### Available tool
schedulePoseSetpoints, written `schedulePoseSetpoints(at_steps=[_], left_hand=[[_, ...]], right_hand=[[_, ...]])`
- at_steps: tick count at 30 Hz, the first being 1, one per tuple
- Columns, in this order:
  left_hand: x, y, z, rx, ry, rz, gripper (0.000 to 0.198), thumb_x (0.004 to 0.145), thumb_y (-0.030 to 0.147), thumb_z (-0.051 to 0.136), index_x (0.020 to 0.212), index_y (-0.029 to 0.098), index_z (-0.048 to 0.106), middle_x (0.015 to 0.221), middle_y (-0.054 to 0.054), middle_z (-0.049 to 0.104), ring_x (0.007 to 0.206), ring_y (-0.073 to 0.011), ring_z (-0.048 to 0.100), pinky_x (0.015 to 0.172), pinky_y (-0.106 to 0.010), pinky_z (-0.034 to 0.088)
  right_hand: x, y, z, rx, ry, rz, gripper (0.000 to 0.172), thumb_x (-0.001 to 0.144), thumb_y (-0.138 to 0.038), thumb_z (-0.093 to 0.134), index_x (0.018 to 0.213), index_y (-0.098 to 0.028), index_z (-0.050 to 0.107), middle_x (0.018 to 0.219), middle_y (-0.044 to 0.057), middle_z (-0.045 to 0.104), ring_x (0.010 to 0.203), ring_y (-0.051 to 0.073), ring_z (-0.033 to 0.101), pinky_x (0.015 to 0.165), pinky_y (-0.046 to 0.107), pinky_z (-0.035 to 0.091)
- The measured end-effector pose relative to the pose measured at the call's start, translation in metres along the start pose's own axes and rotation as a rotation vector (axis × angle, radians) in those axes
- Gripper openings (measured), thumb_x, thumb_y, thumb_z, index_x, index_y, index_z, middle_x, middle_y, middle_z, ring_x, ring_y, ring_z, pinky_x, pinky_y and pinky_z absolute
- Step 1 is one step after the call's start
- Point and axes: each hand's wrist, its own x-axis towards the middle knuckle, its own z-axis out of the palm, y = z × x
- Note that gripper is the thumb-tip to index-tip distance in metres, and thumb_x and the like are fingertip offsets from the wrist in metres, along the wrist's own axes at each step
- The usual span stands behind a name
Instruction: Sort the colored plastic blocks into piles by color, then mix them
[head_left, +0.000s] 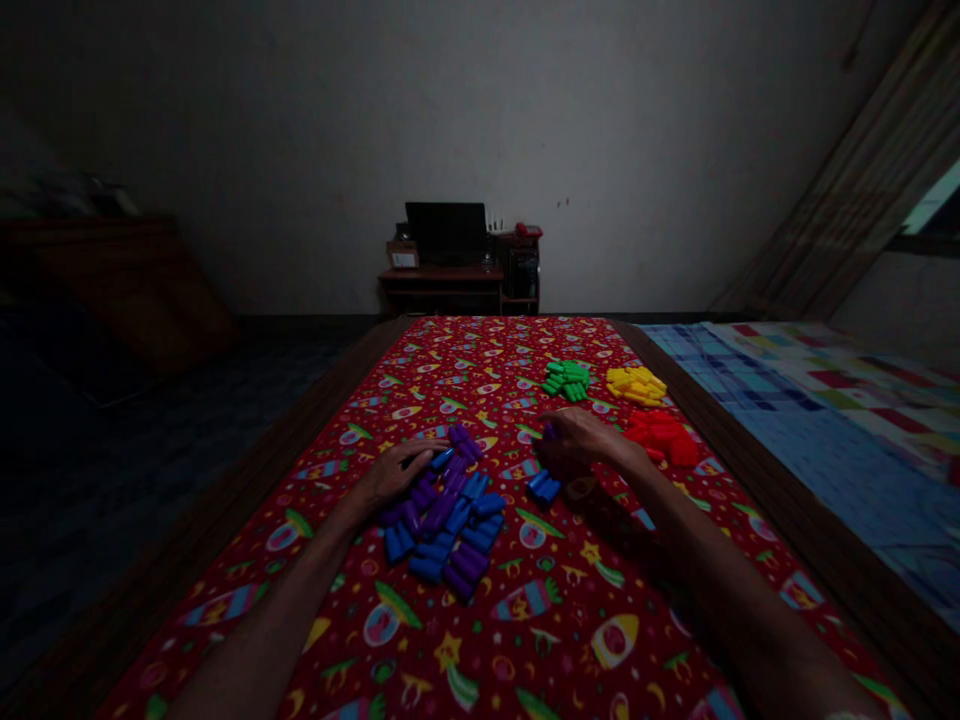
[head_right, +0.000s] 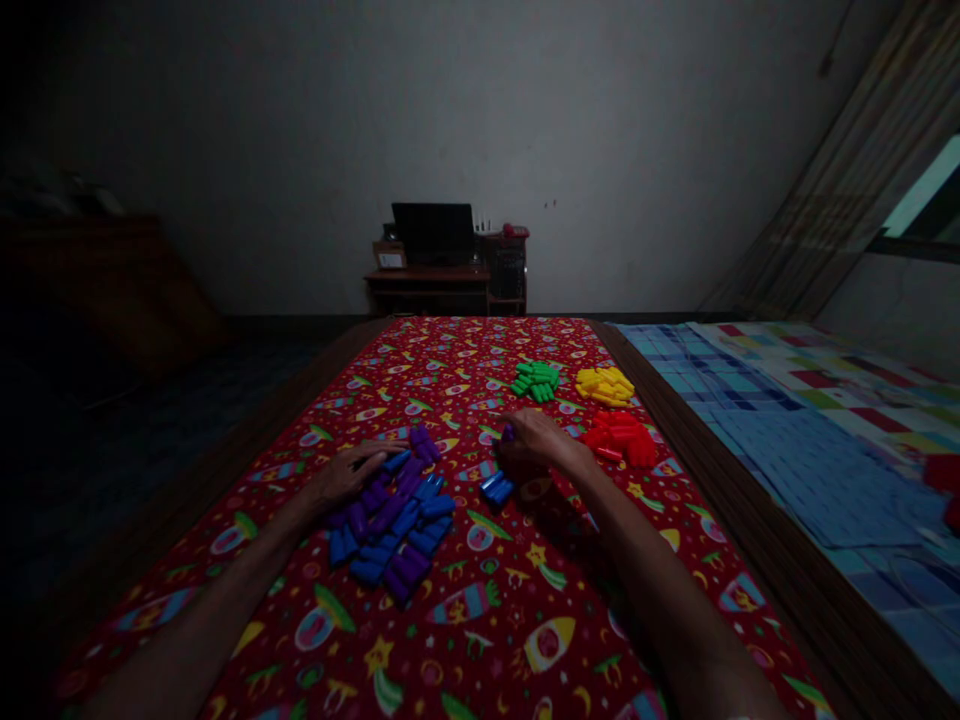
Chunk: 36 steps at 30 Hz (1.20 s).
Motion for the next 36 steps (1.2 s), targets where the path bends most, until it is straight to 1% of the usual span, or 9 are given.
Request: schedulePoseSetpoints(at_steps=[3, 7, 11, 14, 20, 24, 29, 33, 36], left_hand=[[-0.001, 0.001, -0.001, 0.016, 0.002, -0.007, 0.057, 0.087, 0.062, 0.041, 0.105, 0.019, 0.073, 0.115, -0.009, 0.071, 0.109, -0.0263, 0.065, 0.100, -0.041, 0.048], [-0.002, 0.001, -0.001, 0.012, 0.008, -0.018, 0.055, 0.087, 0.062, 0.042, 0.105, 0.020, 0.073, 0.117, -0.008, 0.071, 0.109, -0.0260, 0.065, 0.100, -0.040, 0.048], [-0.001, 0.000, 0.000, -0.009, 0.006, -0.023, 0.056, 0.085, 0.063, 0.043, 0.104, 0.019, 0.074, 0.115, -0.010, 0.071, 0.109, -0.0266, 0.065, 0.100, -0.040, 0.048], [0.000, 0.000, 0.001, -0.025, 0.005, -0.014, 0.057, 0.086, 0.063, 0.043, 0.102, 0.018, 0.074, 0.115, -0.010, 0.071, 0.110, -0.0269, 0.064, 0.101, -0.041, 0.047], [0.000, -0.003, 0.002, -0.023, 0.024, -0.029, 0.057, 0.085, 0.064, 0.043, 0.101, 0.019, 0.074, 0.115, -0.010, 0.071, 0.109, -0.0264, 0.064, 0.100, -0.041, 0.048], [0.000, -0.002, 0.001, -0.010, 0.031, -0.046, 0.058, 0.084, 0.065, 0.044, 0.101, 0.019, 0.074, 0.114, -0.010, 0.072, 0.108, -0.0265, 0.065, 0.100, -0.042, 0.048], [0.000, 0.002, 0.000, -0.025, 0.010, -0.025, 0.058, 0.086, 0.064, 0.042, 0.104, 0.019, 0.073, 0.116, -0.010, 0.071, 0.111, -0.0265, 0.063, 0.102, -0.041, 0.046], [0.000, 0.000, 0.000, -0.033, 0.013, -0.021, 0.060, 0.085, 0.065, 0.042, 0.105, 0.017, 0.073, 0.115, -0.012, 0.071, 0.112, -0.0275, 0.063, 0.102, -0.041, 0.046], [0.000, -0.002, 0.000, -0.035, 0.005, -0.020, 0.061, 0.085, 0.066, 0.042, 0.105, 0.018, 0.073, 0.116, -0.012, 0.070, 0.112, -0.0280, 0.063, 0.102, -0.042, 0.046]], right_hand=[[0.000, 0.011, 0.002, -0.018, 0.015, 0.047, 0.053, 0.080, -0.025, 0.066, 0.131, -0.015, 0.057, 0.109, 0.012, 0.069, 0.096, 0.023, 0.064, 0.075, 0.025, 0.043], [-0.001, 0.022, 0.005, -0.106, 0.018, 0.108, 0.050, 0.079, -0.015, 0.061, 0.129, -0.012, 0.058, 0.104, 0.015, 0.070, 0.095, 0.024, 0.064, 0.073, 0.027, 0.044], [0.000, 0.023, 0.012, -0.088, 0.200, 0.040, 0.044, 0.083, -0.011, 0.055, 0.128, -0.010, 0.058, 0.113, 0.018, 0.067, 0.104, 0.025, 0.061, 0.085, 0.032, 0.044], [0.011, 0.002, 0.023, 0.017, 0.259, -0.090, 0.043, 0.085, -0.013, 0.056, 0.128, -0.010, 0.057, 0.117, 0.017, 0.066, 0.105, 0.023, 0.061, 0.088, 0.033, 0.044], [0.061, -0.067, 0.055, 0.110, 0.040, -0.412, 0.045, 0.083, -0.014, 0.059, 0.127, -0.015, 0.056, 0.109, 0.013, 0.067, 0.097, 0.020, 0.062, 0.080, 0.027, 0.045], [0.075, -0.081, 0.065, 0.090, -0.012, -0.465, 0.042, 0.080, -0.008, 0.056, 0.120, -0.015, 0.061, 0.106, 0.011, 0.066, 0.093, 0.019, 0.061, 0.077, 0.026, 0.044], [0.048, -0.058, 0.056, 0.156, 0.022, -0.368, 0.033, 0.084, -0.011, 0.049, 0.112, -0.013, 0.064, 0.088, 0.007, 0.069, 0.075, 0.014, 0.061, 0.069, 0.023, 0.043], [0.024, -0.023, 0.042, 0.148, 0.156, -0.250, 0.043, 0.081, -0.006, 0.049, 0.122, -0.012, 0.060, 0.108, 0.013, 0.068, 0.094, 0.017, 0.061, 0.081, 0.026, 0.044], [0.015, 0.003, 0.035, 0.053, 0.203, -0.130, 0.040, 0.083, -0.008, 0.048, 0.120, -0.011, 0.062, 0.111, 0.014, 0.067, 0.101, 0.019, 0.060, 0.086, 0.027, 0.043]])
